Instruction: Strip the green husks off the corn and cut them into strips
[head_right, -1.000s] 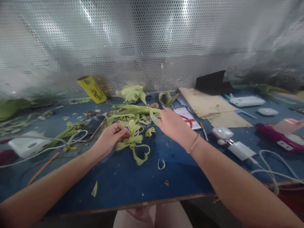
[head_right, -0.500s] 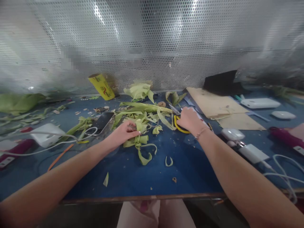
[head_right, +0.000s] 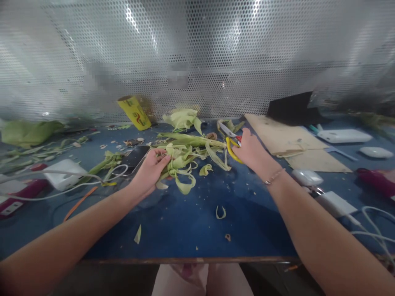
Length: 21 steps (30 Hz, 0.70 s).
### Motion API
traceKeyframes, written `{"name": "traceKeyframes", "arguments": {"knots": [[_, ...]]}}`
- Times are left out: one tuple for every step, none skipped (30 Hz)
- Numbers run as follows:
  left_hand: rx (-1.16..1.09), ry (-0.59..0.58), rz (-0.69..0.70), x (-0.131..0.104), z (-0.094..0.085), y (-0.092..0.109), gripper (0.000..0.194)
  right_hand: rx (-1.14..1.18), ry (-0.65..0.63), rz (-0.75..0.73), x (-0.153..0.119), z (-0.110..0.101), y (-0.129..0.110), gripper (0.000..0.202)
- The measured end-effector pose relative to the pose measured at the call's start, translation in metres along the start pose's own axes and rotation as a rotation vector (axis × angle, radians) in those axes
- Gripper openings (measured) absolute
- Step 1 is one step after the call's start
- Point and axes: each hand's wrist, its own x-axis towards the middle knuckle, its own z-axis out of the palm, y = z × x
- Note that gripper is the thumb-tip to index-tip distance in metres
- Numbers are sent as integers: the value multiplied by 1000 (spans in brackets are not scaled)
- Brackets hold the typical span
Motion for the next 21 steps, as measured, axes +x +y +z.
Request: {"name": "traceKeyframes", "arguments": {"knots": [[-26, 18, -35, -1, 1, 2, 28, 68, 6, -34, -1, -2, 0, 51], [-55, 34, -67, -1, 1, 4, 26, 141, 0, -77, -2, -2, -1, 51], [-93, 51, -93, -1, 2, 7, 24, 215, -17, -125, -4, -3, -2, 51], [-139, 68, -113, -1, 2, 9, 23, 285, -48, -181, -6, -3, -4, 49], [-190, 86, -127, -1, 2, 11, 22, 343, -88, -237, -10, -3, -7, 49], [-242, 104, -131, 0, 1, 12, 21, 385, -129, -285, -15, -3, -10, 49], [-292, 118, -128, 1, 0, 13, 21, 411, -189, -330, -21, -4, -14, 49], [-338, 123, -119, 3, -1, 14, 22, 424, -238, -356, -26, -4, -18, 49], [-379, 117, -104, 4, -3, 15, 23, 439, -280, -381, -32, -4, -22, 49], [-411, 104, -90, 6, -5, 15, 25, 459, -328, -419, -37, -4, -25, 48], [-435, 90, -77, 7, -7, 14, 27, 467, -354, -448, -41, -4, -27, 47], [-450, 75, -68, 8, -9, 14, 29, 467, -374, -476, -44, -3, -29, 47], [-457, 64, -64, 9, -10, 14, 31, 463, -391, -498, -46, -3, -30, 48], [-458, 57, -59, 9, -11, 14, 32, 455, -401, -512, -48, -2, -31, 48], [-456, 52, -54, 9, -11, 14, 32, 446, -414, -523, -48, -1, -31, 49], [-452, 47, -49, 8, -11, 14, 32, 439, -428, -532, -49, -1, -31, 50], [-449, 43, -45, 7, -10, 14, 31, 434, -438, -539, -49, -1, -30, 51], [-446, 40, -41, 7, -9, 14, 31, 429, -446, -549, -49, -1, -30, 52], [-444, 41, -37, 6, -8, 14, 31, 424, -451, -558, -50, -1, -30, 53], [-442, 43, -32, 6, -7, 14, 30, 414, -454, -565, -50, -2, -30, 54], [-441, 47, -24, 6, -7, 14, 30, 400, -455, -569, -51, -3, -30, 55]]}}
